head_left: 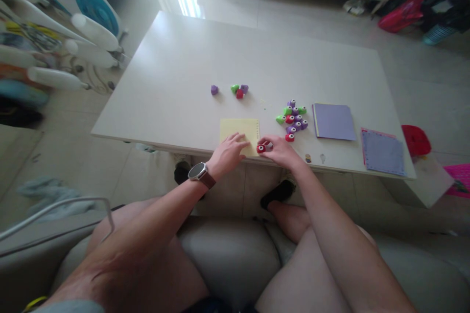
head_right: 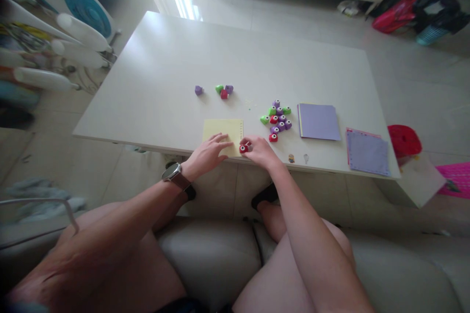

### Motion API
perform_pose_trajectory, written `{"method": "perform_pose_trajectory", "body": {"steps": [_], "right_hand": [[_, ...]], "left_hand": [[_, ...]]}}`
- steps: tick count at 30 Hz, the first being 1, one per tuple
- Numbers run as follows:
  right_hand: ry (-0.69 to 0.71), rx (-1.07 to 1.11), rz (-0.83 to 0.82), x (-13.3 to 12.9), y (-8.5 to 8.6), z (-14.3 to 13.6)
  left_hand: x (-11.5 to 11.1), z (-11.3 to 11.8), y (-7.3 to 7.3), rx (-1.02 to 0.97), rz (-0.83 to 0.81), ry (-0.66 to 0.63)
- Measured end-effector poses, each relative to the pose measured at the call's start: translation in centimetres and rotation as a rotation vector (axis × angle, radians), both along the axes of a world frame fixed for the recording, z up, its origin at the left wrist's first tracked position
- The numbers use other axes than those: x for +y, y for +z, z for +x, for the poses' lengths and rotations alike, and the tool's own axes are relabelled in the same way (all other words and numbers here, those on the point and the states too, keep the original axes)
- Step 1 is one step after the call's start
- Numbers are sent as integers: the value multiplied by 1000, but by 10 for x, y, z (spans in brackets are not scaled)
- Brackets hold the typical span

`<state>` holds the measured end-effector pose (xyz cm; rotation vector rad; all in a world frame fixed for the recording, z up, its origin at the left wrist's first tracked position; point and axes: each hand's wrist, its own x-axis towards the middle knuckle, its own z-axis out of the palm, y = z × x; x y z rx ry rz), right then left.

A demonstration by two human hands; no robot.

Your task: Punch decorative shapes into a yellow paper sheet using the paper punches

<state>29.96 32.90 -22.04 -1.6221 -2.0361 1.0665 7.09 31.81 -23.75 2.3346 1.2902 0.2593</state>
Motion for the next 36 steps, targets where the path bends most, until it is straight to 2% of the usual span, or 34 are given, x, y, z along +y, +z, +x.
{"method": "perform_pose_trajectory", "body": {"steps": [11, 26, 32, 36], "right_hand": [[-128, 52, -226, 5, -3, 14], [-163, 16, -271, 4, -4, 10], [-188, 7, -282, 4, -1, 7], [-203, 8, -286, 5, -7, 7]], "left_hand": [[-1, 2, 4, 2, 1, -19], [-2, 6, 2, -47, 30, -49], [-3, 9, 12, -134, 30, -182], [-5, 12, 18, -82, 70, -239]]}}
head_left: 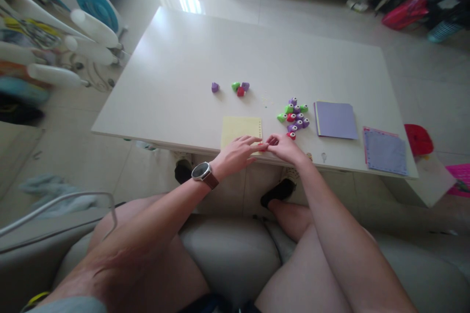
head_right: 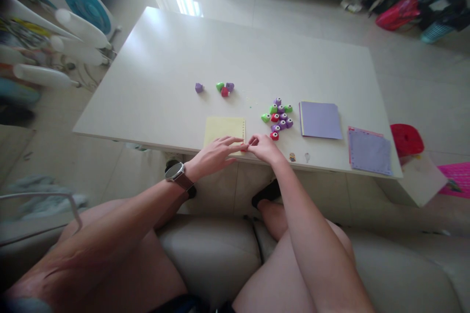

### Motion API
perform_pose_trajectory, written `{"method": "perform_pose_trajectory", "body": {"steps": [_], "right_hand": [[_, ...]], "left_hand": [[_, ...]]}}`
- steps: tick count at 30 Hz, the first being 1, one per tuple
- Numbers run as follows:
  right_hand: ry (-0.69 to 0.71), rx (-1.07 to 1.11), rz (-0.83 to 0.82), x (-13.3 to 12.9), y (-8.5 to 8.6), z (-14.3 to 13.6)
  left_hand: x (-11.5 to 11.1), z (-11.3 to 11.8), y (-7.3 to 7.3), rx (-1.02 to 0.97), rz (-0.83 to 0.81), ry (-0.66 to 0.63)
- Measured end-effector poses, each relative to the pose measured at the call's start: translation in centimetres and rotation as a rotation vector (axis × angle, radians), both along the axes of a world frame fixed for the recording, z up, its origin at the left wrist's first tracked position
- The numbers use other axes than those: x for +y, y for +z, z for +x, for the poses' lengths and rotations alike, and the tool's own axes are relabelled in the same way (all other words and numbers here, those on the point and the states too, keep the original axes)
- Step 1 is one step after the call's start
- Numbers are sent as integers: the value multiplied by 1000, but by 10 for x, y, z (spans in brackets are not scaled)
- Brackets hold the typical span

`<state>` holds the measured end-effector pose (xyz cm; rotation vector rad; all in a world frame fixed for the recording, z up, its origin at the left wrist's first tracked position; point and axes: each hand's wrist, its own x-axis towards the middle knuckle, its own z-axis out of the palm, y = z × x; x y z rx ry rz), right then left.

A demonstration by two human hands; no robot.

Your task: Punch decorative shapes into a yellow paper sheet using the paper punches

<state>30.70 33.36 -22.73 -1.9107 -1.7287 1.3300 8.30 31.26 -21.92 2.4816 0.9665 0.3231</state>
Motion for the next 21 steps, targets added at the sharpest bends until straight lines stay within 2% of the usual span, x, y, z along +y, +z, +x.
{"method": "perform_pose_trajectory", "body": {"steps": [4, 11, 17, 21], "right_hand": [[-15, -2, 19, 1, -5, 0], [-50, 24, -11, 5, -4, -5], [-72, 18, -27, 8, -5, -8], [-81, 14, -43, 8, -6, -9]], "left_hand": [[-3, 4, -1, 92, 30, 17], [-7, 8, -2, 113, 30, 30], [-16, 8, -6, 89, -17, 78], [-16, 8, -2, 14, -11, 120]]}}
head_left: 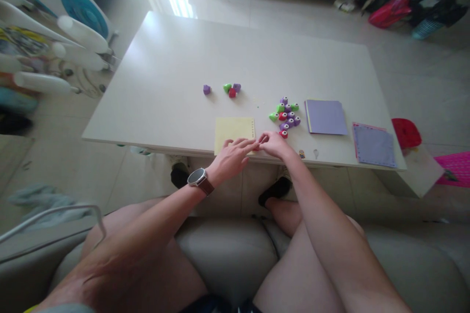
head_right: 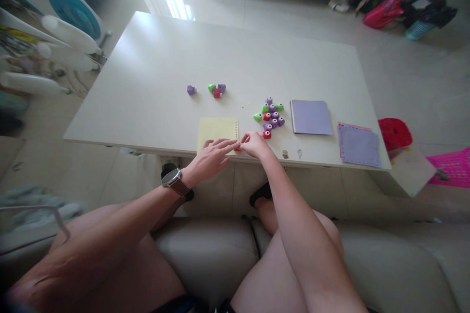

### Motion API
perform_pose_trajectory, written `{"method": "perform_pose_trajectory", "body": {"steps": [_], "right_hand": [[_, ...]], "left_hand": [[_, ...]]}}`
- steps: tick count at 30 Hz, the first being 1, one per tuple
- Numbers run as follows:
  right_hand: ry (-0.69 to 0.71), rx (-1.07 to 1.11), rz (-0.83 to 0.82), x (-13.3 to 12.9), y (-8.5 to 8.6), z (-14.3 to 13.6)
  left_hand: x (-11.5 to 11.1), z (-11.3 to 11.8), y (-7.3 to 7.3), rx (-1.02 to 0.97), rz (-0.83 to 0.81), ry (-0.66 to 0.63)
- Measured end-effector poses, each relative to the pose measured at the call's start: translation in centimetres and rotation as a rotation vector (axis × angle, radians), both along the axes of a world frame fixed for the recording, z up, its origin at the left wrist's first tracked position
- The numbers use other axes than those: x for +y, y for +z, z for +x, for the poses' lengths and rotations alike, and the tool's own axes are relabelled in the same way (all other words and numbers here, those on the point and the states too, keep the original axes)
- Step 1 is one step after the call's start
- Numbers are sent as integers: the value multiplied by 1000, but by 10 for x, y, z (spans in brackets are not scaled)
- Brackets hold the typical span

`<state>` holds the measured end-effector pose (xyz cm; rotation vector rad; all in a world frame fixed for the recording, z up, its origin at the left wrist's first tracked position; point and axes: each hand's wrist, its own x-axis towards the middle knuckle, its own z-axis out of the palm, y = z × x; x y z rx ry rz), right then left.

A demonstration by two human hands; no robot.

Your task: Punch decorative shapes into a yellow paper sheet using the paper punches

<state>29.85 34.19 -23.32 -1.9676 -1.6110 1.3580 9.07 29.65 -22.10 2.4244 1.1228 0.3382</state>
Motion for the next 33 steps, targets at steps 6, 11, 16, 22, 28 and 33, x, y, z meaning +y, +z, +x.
{"method": "perform_pose_trajectory", "body": {"steps": [6, 11, 16, 22, 28, 33], "right_hand": [[7, -49, -6, 0, 5, 0], [-3, -73, -14, 1, 6, 0], [-16, -84, -9, 1, 4, -2], [-13, -97, -6, 1, 7, -5], [-25, -97, -17, 1, 11, -8], [-17, -150, -13, 1, 9, -10]], "left_hand": [[18, 2, -1, -289, -311, 395], [34, 13, -10, -442, -725, 526], [40, 22, -21, -484, -801, 557], [41, 30, -17, -476, -807, 601], [42, 37, -3, -449, -838, 656], [43, 37, -5, -477, -834, 640]]}}
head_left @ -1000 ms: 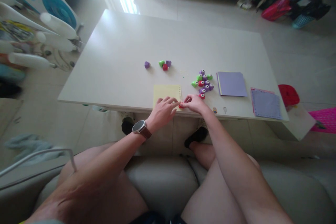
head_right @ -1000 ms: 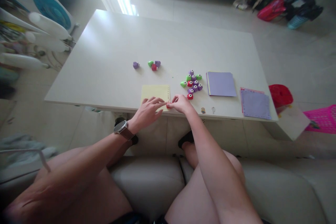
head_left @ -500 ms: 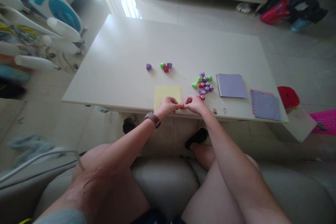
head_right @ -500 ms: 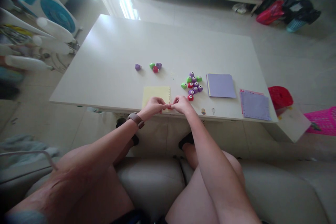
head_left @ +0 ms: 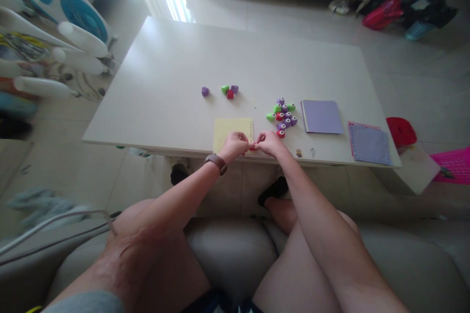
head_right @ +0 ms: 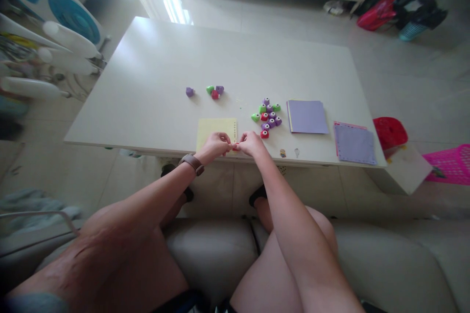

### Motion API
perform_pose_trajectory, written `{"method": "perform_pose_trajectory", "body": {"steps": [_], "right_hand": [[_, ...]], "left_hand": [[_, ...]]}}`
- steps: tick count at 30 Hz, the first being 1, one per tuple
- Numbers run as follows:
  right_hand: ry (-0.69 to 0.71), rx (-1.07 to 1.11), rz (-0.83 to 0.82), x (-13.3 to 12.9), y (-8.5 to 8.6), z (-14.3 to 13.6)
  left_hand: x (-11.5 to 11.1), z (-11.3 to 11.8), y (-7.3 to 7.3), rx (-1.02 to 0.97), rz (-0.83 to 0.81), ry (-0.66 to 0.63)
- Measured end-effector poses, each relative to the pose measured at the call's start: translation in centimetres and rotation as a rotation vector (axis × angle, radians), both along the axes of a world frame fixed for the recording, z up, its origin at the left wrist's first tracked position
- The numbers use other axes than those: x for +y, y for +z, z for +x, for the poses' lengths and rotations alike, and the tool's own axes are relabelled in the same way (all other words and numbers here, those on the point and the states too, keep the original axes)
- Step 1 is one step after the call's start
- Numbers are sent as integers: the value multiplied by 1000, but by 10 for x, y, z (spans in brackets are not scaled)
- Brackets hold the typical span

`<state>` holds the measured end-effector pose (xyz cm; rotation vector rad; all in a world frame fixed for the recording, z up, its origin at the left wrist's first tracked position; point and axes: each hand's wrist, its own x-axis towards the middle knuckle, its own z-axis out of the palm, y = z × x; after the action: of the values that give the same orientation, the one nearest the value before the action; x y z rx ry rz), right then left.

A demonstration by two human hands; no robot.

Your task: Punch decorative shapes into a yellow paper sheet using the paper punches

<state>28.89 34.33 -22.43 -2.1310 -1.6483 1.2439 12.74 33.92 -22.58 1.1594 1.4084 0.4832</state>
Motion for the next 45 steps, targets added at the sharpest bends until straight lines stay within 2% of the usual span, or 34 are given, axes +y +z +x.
{"method": "perform_pose_trajectory", "body": {"steps": [4, 8, 12, 15, 18, 22, 25, 32, 38, 42, 45], "right_hand": [[-7, 29, 10, 1, -4, 2], [-15, 147, -20, 1, -5, 7], [-21, 235, -39, -1, -4, 13], [-26, 258, -40, -2, -5, 16], [-27, 247, -35, -2, -6, 17], [-17, 248, -25, -2, -6, 18], [-17, 262, -37, -4, 0, 19], [-1, 234, -29, -7, 16, 20], [8, 240, 14, -7, 9, 16], [98, 254, 24, -8, 5, 15], [203, 162, 94, -9, 5, 14]], "left_hand": [[1, -1, -1, 8, 8, -8], [3, -3, -1, 18, 27, -45], [10, -8, 2, -57, -15, -66], [16, -16, 4, -29, 16, -88], [20, -26, 0, 118, 220, -138], [14, -39, -12, 350, 580, -346], [9, -46, -17, 449, 691, -459], [6, -50, -15, 491, 694, -489], [6, -50, -12, 513, 677, -496], [6, -50, -13, 512, 679, -489], [6, -50, -14, 508, 680, -487]]}}
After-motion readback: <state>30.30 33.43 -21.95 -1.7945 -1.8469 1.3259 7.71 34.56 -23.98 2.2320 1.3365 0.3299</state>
